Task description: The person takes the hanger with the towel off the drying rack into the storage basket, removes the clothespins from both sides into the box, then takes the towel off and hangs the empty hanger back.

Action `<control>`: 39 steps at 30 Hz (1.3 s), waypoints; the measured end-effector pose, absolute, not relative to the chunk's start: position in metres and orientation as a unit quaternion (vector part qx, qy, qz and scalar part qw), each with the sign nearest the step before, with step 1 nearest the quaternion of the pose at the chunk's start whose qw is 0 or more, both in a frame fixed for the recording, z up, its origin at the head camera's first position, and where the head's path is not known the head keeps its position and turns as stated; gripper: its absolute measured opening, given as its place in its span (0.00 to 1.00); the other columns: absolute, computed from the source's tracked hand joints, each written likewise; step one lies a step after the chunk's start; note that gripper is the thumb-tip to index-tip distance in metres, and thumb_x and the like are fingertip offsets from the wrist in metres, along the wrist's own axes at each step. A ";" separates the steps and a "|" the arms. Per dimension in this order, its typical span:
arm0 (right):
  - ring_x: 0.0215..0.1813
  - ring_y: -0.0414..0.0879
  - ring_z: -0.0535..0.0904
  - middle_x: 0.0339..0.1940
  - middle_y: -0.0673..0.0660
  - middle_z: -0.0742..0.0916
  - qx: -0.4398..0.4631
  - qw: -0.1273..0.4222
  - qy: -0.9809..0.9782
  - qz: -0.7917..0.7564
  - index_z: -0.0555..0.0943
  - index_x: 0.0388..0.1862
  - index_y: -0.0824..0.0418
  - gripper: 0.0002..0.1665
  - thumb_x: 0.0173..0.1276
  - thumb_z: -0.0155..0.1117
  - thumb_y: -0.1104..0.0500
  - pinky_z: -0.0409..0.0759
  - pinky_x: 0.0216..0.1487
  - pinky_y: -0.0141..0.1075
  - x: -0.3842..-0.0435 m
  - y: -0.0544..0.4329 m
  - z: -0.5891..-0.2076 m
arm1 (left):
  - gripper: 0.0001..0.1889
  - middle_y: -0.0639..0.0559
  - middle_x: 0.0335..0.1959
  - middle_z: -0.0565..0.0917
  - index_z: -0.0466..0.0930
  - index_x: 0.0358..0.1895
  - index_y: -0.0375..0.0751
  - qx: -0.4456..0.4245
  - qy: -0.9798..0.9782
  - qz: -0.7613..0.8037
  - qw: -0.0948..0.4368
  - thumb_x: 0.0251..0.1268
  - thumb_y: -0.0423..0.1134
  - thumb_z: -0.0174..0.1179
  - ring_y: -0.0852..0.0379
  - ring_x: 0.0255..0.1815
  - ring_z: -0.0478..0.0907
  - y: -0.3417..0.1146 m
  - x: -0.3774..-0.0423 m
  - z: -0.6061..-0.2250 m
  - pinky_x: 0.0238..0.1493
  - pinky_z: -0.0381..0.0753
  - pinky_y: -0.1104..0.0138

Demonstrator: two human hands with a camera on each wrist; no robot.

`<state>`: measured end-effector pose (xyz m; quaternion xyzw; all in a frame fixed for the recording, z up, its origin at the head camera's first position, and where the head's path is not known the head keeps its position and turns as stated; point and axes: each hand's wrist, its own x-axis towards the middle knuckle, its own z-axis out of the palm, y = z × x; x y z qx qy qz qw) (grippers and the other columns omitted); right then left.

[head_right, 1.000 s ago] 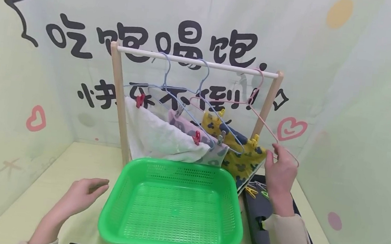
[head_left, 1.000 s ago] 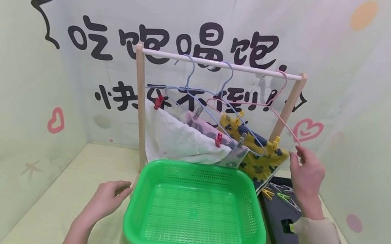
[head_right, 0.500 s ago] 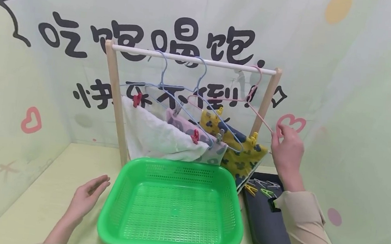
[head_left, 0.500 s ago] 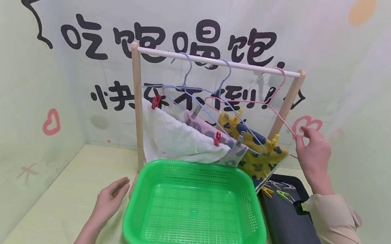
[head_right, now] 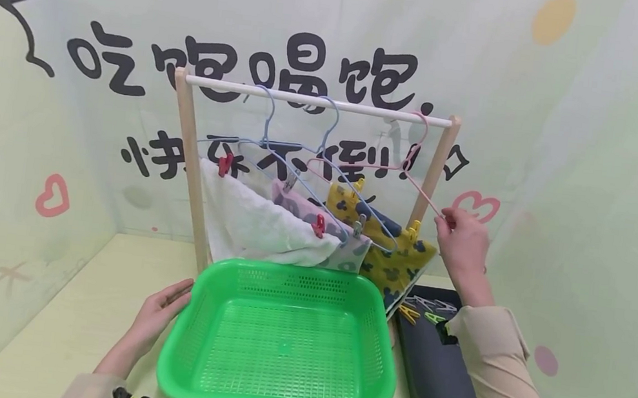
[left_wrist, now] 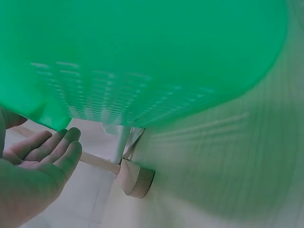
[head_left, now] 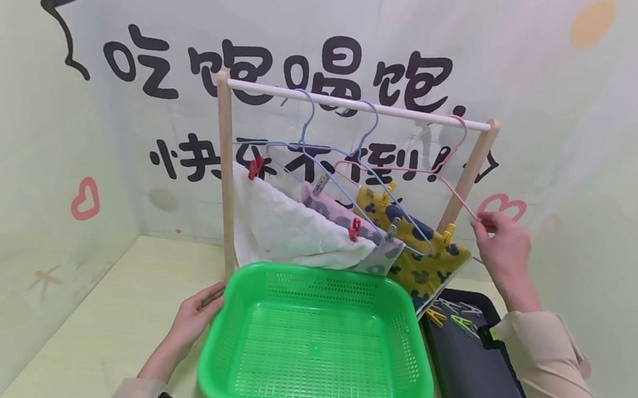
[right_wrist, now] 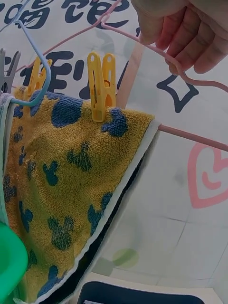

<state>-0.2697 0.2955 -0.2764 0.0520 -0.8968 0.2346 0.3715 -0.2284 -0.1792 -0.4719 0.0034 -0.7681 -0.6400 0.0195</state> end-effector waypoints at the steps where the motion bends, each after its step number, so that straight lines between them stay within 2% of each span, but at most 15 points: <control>1: 0.36 0.62 0.81 0.33 0.71 0.84 0.053 0.370 -0.897 0.235 0.80 0.41 0.75 0.11 0.64 0.62 0.66 0.77 0.39 0.53 -0.270 0.296 -0.277 | 0.24 0.35 0.66 0.65 0.59 0.67 0.29 0.004 -0.766 -0.642 0.018 0.71 0.34 0.50 0.42 0.66 0.65 -0.179 -0.229 -0.472 0.58 0.70 0.73; 7: 0.33 0.61 0.81 0.32 0.71 0.85 0.052 0.348 -0.905 0.239 0.81 0.39 0.74 0.11 0.64 0.63 0.66 0.79 0.35 0.50 -0.272 0.296 -0.277 | 0.24 0.34 0.66 0.64 0.58 0.68 0.29 0.010 -0.757 -0.653 0.009 0.71 0.32 0.48 0.42 0.67 0.63 -0.178 -0.229 -0.474 0.52 0.69 0.82; 10: 0.28 0.53 0.80 0.30 0.70 0.84 0.040 0.337 -0.903 0.263 0.82 0.38 0.74 0.10 0.64 0.63 0.65 0.79 0.32 0.34 -0.272 0.296 -0.276 | 0.24 0.35 0.67 0.64 0.58 0.68 0.30 0.015 -0.753 -0.658 0.007 0.72 0.32 0.48 0.43 0.67 0.62 -0.177 -0.229 -0.474 0.50 0.68 0.84; 13: 0.24 0.38 0.76 0.30 0.69 0.84 0.022 0.326 -0.895 0.303 0.82 0.38 0.74 0.11 0.66 0.62 0.64 0.71 0.28 0.18 -0.271 0.296 -0.274 | 0.24 0.36 0.67 0.64 0.59 0.68 0.31 0.020 -0.749 -0.662 0.008 0.71 0.32 0.49 0.44 0.67 0.62 -0.176 -0.230 -0.474 0.50 0.68 0.84; 15: 0.22 0.29 0.72 0.30 0.69 0.84 0.011 0.321 -0.889 0.325 0.82 0.38 0.74 0.12 0.67 0.61 0.63 0.68 0.26 0.13 -0.270 0.296 -0.272 | 0.24 0.36 0.67 0.64 0.59 0.68 0.31 0.023 -0.746 -0.665 0.009 0.71 0.32 0.49 0.44 0.67 0.63 -0.176 -0.230 -0.474 0.50 0.69 0.83; 17: 0.21 0.25 0.69 0.30 0.69 0.83 0.004 0.323 -0.885 0.336 0.82 0.39 0.74 0.13 0.68 0.60 0.62 0.68 0.26 0.13 -0.269 0.296 -0.270 | 0.25 0.36 0.66 0.65 0.59 0.68 0.31 0.027 -0.745 -0.667 0.009 0.71 0.33 0.50 0.44 0.67 0.63 -0.175 -0.229 -0.474 0.50 0.69 0.83; 21: 0.21 0.25 0.69 0.28 0.64 0.83 -0.003 0.343 -0.873 0.348 0.82 0.39 0.74 0.13 0.67 0.61 0.62 0.69 0.26 0.14 -0.268 0.297 -0.265 | 0.25 0.36 0.66 0.65 0.60 0.68 0.32 0.032 -0.743 -0.668 0.011 0.71 0.34 0.50 0.44 0.66 0.63 -0.175 -0.229 -0.474 0.49 0.69 0.84; 26: 0.22 0.25 0.71 0.21 0.40 0.77 -0.005 0.365 -0.850 0.379 0.82 0.40 0.74 0.12 0.66 0.62 0.64 0.71 0.27 0.13 -0.263 0.305 -0.258 | 0.25 0.37 0.66 0.65 0.60 0.68 0.32 0.033 -0.741 -0.670 0.008 0.71 0.35 0.50 0.46 0.66 0.63 -0.174 -0.228 -0.475 0.50 0.70 0.83; 29: 0.22 0.25 0.70 0.19 0.32 0.74 -0.009 0.375 -0.847 0.377 0.82 0.40 0.74 0.12 0.66 0.62 0.63 0.71 0.28 0.13 -0.257 0.313 -0.254 | 0.25 0.37 0.66 0.65 0.60 0.68 0.32 0.034 -0.741 -0.670 0.008 0.71 0.35 0.51 0.61 0.60 0.70 -0.173 -0.229 -0.475 0.50 0.70 0.83; 33: 0.22 0.24 0.71 0.19 0.31 0.74 -0.028 0.373 -0.849 0.372 0.82 0.41 0.73 0.14 0.66 0.62 0.61 0.71 0.27 0.13 -0.246 0.324 -0.248 | 0.25 0.37 0.66 0.65 0.60 0.68 0.32 0.034 -0.739 -0.673 0.009 0.71 0.34 0.51 0.81 0.46 0.70 -0.173 -0.229 -0.475 0.50 0.71 0.82; 39: 0.22 0.23 0.73 0.19 0.29 0.75 -0.064 0.362 -0.852 0.373 0.81 0.43 0.71 0.16 0.66 0.62 0.58 0.72 0.27 0.14 -0.224 0.339 -0.242 | 0.25 0.37 0.66 0.65 0.60 0.68 0.32 0.034 -0.737 -0.675 0.009 0.71 0.36 0.51 0.84 0.44 0.69 -0.173 -0.229 -0.474 0.50 0.71 0.83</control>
